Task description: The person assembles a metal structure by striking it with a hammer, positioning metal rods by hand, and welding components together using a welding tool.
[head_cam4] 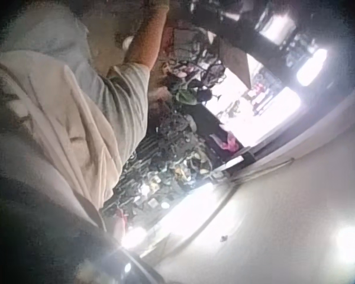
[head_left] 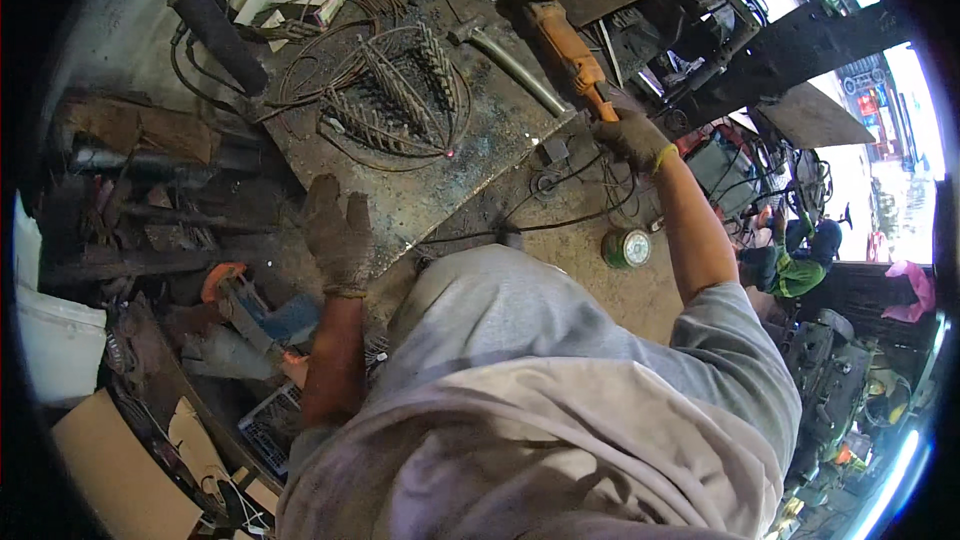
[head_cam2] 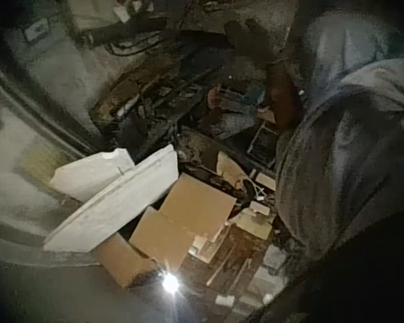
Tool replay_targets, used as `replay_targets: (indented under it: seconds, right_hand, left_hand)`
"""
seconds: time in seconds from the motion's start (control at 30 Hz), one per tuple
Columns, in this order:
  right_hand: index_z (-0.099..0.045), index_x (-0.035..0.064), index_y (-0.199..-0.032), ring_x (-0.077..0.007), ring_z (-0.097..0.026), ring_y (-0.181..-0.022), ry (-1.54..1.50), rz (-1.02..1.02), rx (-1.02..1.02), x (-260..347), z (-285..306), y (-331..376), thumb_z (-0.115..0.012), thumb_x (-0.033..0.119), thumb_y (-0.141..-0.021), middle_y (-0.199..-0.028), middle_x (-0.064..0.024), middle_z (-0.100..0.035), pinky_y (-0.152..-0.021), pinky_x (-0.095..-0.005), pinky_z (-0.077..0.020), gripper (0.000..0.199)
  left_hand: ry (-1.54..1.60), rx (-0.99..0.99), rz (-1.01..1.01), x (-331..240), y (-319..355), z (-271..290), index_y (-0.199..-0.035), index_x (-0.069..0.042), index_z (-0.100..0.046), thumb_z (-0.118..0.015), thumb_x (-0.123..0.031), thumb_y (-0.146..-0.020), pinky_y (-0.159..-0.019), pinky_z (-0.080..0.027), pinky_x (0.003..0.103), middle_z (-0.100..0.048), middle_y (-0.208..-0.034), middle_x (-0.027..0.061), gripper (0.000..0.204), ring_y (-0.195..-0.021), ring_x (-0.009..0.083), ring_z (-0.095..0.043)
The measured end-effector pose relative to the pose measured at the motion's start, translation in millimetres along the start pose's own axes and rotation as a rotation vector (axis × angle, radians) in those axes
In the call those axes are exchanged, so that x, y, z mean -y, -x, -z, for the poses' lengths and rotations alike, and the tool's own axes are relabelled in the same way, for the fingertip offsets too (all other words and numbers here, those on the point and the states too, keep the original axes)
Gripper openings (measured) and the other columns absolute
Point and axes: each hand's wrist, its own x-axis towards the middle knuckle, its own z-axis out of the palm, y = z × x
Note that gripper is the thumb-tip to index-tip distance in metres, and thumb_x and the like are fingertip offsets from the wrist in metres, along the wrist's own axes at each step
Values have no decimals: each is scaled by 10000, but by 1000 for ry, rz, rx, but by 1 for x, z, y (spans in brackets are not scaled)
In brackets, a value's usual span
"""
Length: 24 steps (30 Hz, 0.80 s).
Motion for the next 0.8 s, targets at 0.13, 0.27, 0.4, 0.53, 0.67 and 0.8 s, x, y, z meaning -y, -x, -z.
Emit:
replay_targets:
  seconds: [0.13, 0.27, 0.4, 0.53, 0.67, 0.8]
  right_hand:
    - [-653, 18, -1028, -123, -562, -591, 36, 95, 42, 4, 13, -28, -709, 332, -925, -755, -15, -630, -543, -311, -449, 335]
    - [-667, 44, -1026, -97, -527, -571, 59, 110, 124, 56, 18, -43, -731, 345, -903, -727, 3, -611, -517, -292, -415, 331]
    - [-671, 53, -1031, -89, -505, -525, -67, 178, 254, 66, 16, -105, -738, 329, -905, -706, 18, -606, -478, -271, -387, 311]
    - [-697, 73, -1002, -116, -594, -580, -424, 129, 342, 89, 14, -123, -718, 257, -919, -800, -44, -708, -538, -287, -481, 202]
    - [-720, 20, -981, -150, -673, -590, -232, 133, 306, 102, 22, -140, -721, 221, -923, -780, -99, -741, -509, -320, -540, 210]
    - [-733, -9, -1021, -231, -739, -699, -247, 172, 348, 93, 19, -154, -736, 315, -906, -824, -120, -755, -613, -376, -579, 343]
  left_hand:
    - [-4, 22, 77, -1, -1, -3, -1246, 34, -659, -746, -235, -895, -1048, -499, 484, -647, -1314, 260, 450, -1197, 415, -636]
    - [-156, 112, 173, -13, -6, 10, -1251, 30, -658, -747, -248, -906, -1033, -509, 454, -667, -1297, 231, 452, -1201, 373, -646]
    - [-100, 48, 125, 0, 3, -2, -1300, 32, -641, -723, -276, -938, -1031, -506, 448, -667, -1310, 218, 482, -1201, 355, -650]
    - [-30, 34, 218, -7, 4, -6, -1332, 35, -635, -703, -288, -958, -1056, -489, 450, -658, -1331, 230, 499, -1222, 358, -640]
    - [-148, 119, 249, -17, -1, 0, -1307, 38, -654, -666, -289, -988, -1094, -462, 447, -652, -1352, 232, 457, -1265, 373, -615]
    - [-221, 128, 250, -29, -4, 2, -1302, 45, -655, -636, -285, -1005, -1121, -438, 448, -628, -1393, 240, 444, -1306, 394, -589]
